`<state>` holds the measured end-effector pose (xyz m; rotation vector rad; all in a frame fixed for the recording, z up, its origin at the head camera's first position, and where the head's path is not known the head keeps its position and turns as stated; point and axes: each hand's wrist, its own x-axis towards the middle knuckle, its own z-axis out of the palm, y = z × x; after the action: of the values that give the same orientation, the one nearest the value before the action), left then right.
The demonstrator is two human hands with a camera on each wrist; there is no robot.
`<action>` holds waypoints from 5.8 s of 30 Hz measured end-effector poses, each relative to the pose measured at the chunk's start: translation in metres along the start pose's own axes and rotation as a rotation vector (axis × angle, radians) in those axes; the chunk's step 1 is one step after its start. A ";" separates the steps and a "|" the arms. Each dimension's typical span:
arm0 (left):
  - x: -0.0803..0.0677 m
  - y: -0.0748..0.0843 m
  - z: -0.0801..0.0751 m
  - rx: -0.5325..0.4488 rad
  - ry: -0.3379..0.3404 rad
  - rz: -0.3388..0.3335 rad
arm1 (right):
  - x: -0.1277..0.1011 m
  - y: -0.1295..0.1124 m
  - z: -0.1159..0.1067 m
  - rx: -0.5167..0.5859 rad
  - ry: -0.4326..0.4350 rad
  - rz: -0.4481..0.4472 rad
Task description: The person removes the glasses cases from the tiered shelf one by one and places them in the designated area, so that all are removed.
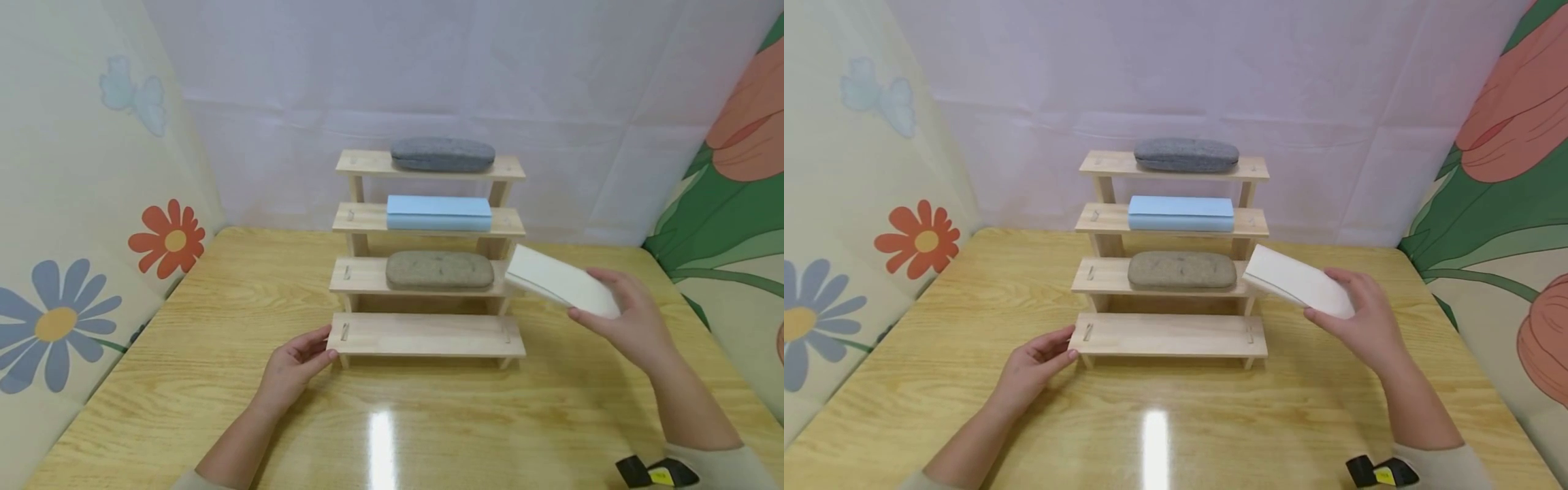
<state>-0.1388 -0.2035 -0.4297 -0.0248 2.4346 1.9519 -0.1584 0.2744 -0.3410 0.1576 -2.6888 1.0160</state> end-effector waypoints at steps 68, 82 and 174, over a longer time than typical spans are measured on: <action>-0.001 0.001 0.001 0.007 0.011 -0.003 | 0.025 0.127 0.030 -0.153 -0.027 0.237; -0.001 0.002 0.001 -0.002 0.017 -0.004 | 0.026 0.128 0.032 -0.159 -0.030 0.204; -0.001 0.001 0.000 -0.004 0.010 -0.023 | 0.034 0.109 0.015 0.048 0.063 0.417</action>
<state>-0.1376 -0.2031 -0.4288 -0.0622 2.4253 1.9525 -0.2148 0.3455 -0.4116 -0.4370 -2.6988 1.1725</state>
